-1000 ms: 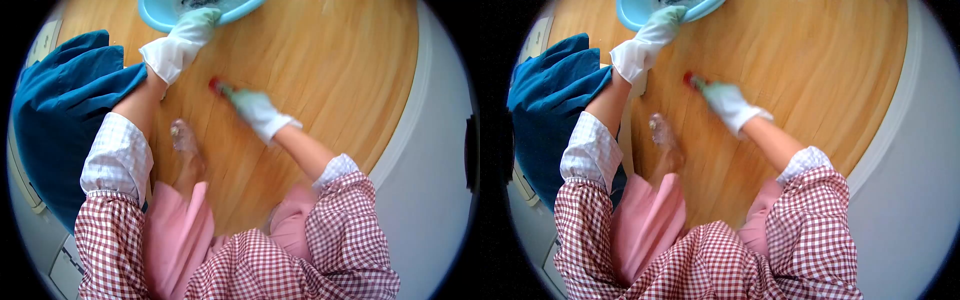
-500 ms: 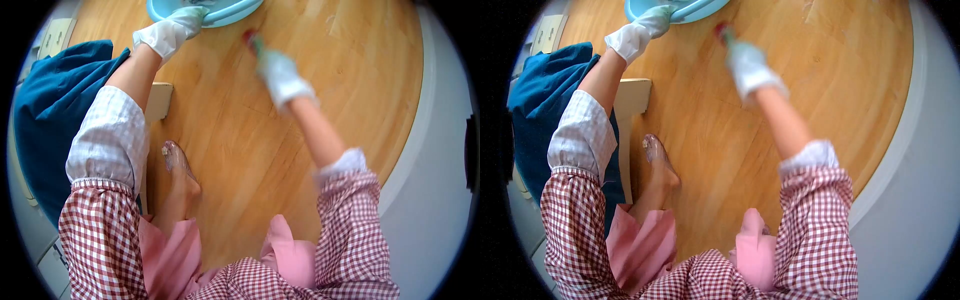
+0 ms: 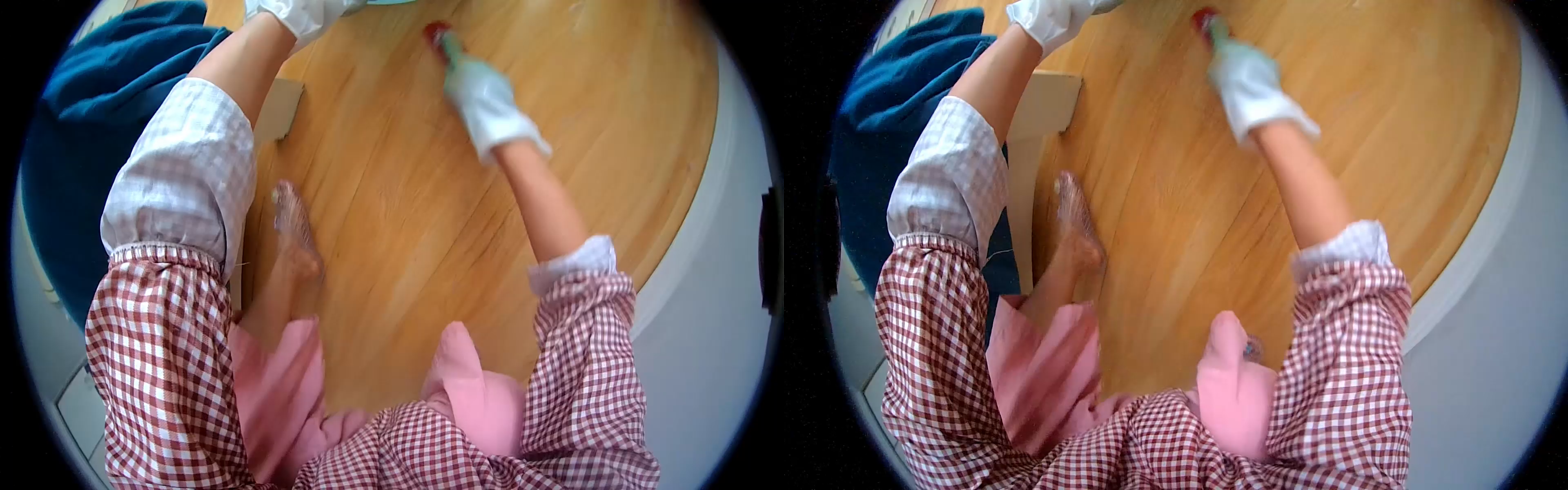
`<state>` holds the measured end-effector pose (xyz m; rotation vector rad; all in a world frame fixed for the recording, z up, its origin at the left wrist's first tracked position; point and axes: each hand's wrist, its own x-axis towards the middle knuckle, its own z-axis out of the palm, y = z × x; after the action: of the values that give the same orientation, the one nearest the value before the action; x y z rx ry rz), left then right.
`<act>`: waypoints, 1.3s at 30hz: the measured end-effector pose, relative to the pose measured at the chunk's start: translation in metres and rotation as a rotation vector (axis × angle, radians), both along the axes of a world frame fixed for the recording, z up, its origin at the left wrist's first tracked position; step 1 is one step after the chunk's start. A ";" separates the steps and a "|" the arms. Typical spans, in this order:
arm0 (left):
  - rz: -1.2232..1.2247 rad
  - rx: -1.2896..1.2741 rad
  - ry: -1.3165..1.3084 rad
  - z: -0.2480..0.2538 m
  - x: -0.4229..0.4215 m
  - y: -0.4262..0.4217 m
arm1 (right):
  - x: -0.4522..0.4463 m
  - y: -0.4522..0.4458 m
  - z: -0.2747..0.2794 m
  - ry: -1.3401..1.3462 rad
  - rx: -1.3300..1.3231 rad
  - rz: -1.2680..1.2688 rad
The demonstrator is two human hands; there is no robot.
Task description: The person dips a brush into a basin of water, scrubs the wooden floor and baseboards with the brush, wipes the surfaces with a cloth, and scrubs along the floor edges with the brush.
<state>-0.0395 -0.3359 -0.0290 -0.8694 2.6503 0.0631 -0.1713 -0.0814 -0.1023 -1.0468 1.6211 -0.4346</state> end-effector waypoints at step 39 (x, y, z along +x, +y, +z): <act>-0.016 0.402 0.827 0.050 0.226 0.293 | 0.118 -0.108 -0.046 0.248 -0.048 -0.092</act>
<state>0.1863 -0.0425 0.0206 -0.7869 3.1703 1.1288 -0.0537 -0.1891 -0.1486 -1.0989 1.8927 -0.4186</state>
